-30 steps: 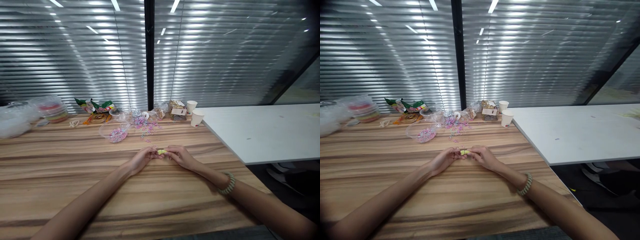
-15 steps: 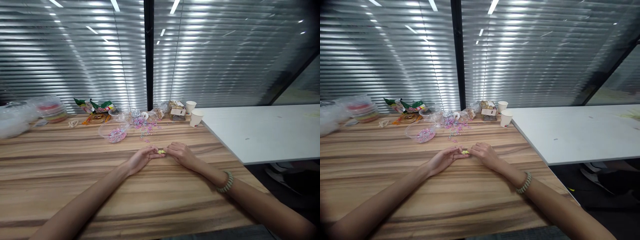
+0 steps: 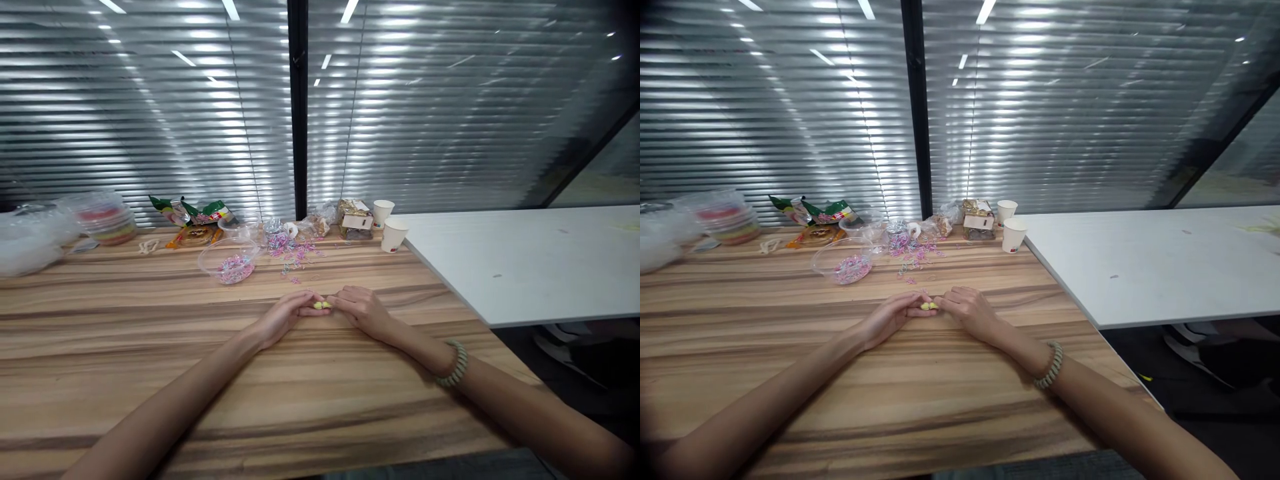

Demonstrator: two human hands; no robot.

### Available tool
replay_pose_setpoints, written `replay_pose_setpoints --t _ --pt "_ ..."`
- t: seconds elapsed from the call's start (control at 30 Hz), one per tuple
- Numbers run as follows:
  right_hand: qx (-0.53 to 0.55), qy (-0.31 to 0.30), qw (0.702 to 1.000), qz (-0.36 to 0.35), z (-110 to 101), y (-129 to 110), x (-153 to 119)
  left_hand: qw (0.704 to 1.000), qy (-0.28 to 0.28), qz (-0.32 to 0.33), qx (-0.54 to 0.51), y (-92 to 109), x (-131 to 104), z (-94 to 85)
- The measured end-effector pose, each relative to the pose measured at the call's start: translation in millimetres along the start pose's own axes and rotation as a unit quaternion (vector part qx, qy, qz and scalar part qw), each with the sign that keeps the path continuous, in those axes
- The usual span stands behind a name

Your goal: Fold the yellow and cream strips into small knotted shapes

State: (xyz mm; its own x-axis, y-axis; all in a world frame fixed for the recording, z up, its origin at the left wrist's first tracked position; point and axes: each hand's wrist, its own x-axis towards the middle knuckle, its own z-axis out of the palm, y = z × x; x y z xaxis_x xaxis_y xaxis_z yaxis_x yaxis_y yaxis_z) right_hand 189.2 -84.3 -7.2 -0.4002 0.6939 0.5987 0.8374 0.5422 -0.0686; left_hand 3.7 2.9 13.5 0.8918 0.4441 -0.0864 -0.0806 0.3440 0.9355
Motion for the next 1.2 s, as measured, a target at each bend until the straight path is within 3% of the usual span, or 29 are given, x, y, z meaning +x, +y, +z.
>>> replay_pose_setpoints --t 0.53,0.73,1.03,1.2 --pt "0.105 0.005 0.991 0.078 4 -2 2 0.982 0.173 0.074 0.002 -5 6 4.2" --pt "0.121 -0.007 0.987 0.102 0 -7 3 0.975 0.185 0.119 -0.021 -5 8 -6.1" --pt "0.146 -0.042 0.981 0.122 1 -11 6 0.965 0.075 0.112 0.225 -5 2 1.8" --pt "0.154 -0.045 0.979 0.128 1 -11 5 0.933 0.091 0.16 0.309 -10 2 2.8"
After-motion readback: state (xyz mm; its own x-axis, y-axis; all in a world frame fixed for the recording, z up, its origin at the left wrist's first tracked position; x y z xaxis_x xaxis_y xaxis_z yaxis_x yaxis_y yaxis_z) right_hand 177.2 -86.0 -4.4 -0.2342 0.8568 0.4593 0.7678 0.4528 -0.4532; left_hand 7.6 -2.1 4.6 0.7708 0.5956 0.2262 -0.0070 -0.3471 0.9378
